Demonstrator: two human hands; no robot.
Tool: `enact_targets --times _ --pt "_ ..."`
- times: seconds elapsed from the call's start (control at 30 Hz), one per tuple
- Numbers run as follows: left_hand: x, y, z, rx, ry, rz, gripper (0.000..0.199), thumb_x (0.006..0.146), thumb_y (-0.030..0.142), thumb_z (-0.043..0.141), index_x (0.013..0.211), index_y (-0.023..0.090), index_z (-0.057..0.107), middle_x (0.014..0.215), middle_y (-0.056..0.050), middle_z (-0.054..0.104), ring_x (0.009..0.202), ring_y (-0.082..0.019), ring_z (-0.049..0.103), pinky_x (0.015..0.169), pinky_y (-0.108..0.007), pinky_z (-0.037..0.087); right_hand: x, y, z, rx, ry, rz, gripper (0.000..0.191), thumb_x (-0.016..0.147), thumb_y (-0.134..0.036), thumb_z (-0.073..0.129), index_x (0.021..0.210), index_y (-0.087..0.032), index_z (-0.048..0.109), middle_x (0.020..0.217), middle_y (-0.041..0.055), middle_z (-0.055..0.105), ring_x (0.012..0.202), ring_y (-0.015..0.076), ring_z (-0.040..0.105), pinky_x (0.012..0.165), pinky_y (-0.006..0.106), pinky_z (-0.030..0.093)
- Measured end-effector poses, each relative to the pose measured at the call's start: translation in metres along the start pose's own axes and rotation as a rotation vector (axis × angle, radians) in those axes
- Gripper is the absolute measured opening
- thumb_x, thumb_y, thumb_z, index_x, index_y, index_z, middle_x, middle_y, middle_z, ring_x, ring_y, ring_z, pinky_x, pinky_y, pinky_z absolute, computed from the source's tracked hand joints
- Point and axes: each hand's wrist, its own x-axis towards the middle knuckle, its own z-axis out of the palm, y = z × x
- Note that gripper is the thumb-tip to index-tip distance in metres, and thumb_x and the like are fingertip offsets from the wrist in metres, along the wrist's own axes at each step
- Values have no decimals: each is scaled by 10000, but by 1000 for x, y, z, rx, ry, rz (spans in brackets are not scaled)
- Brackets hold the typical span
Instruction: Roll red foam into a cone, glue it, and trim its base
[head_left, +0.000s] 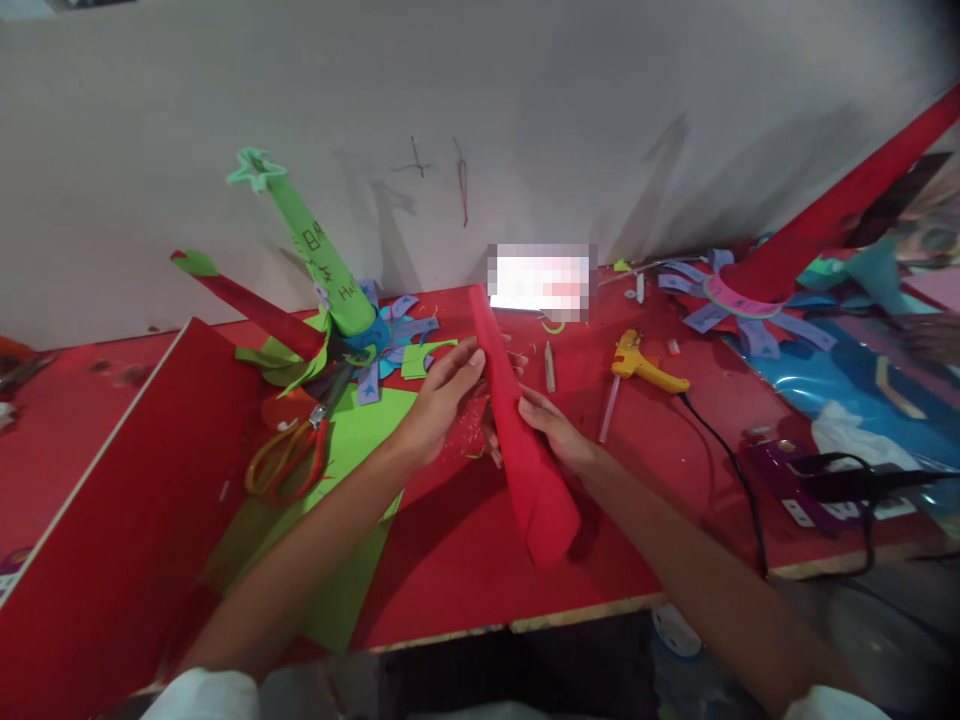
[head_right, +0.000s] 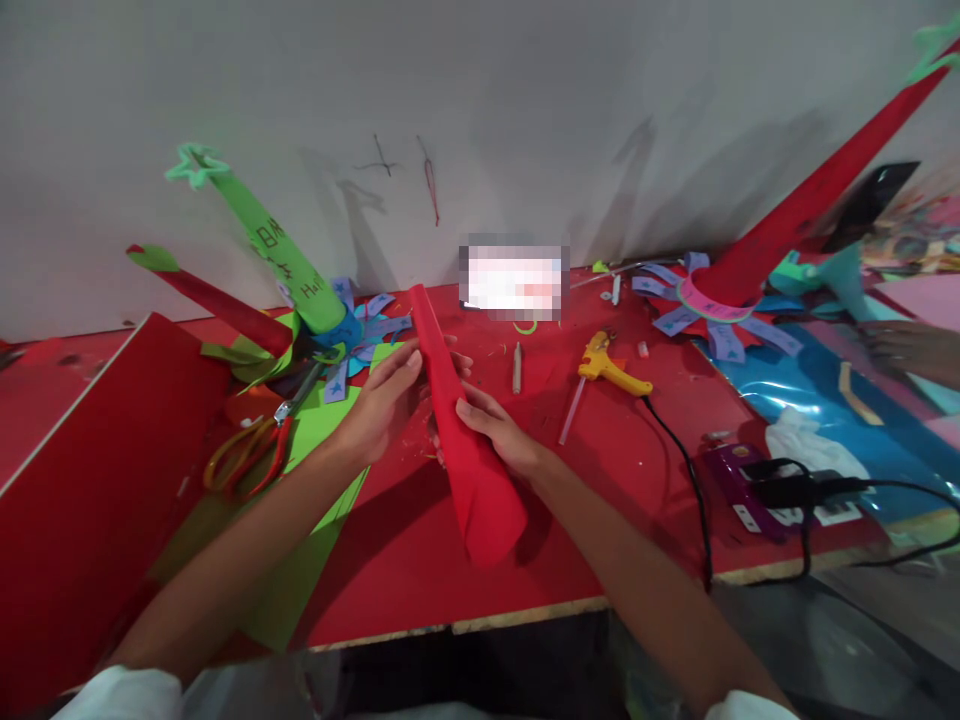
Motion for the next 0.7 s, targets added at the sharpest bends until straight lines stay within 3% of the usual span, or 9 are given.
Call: enact_targets --times 0.23,0.5,0.7 --pt "0 -2 -2 76 25 13 361 915 463 751 1159 201 705 1112 -93 762 1038 -221 718 908 -325 567 -1 1 -3 0 -11 20 483 884 -599 747 1107 -203 583 846 35 716 628 147 686 559 251 564" --pt "1 -1 -2 108 88 38 336 933 461 731 1140 201 689 1068 -79 759 927 -180 718 754 -262 553 -1 6 -7 24 7 34 633 849 -593 792 1316 -218 588 938 39 756 704 147 722 672 265 599" --pt "1 0 -2 133 128 39 314 922 464 737 1102 211 697 1084 -81 766 928 -190 719 693 -252 551 1 10 -9 38 59 33 673 815 -571 832 1348 -227 604 1029 54 772 785 156 740 721 268 603"
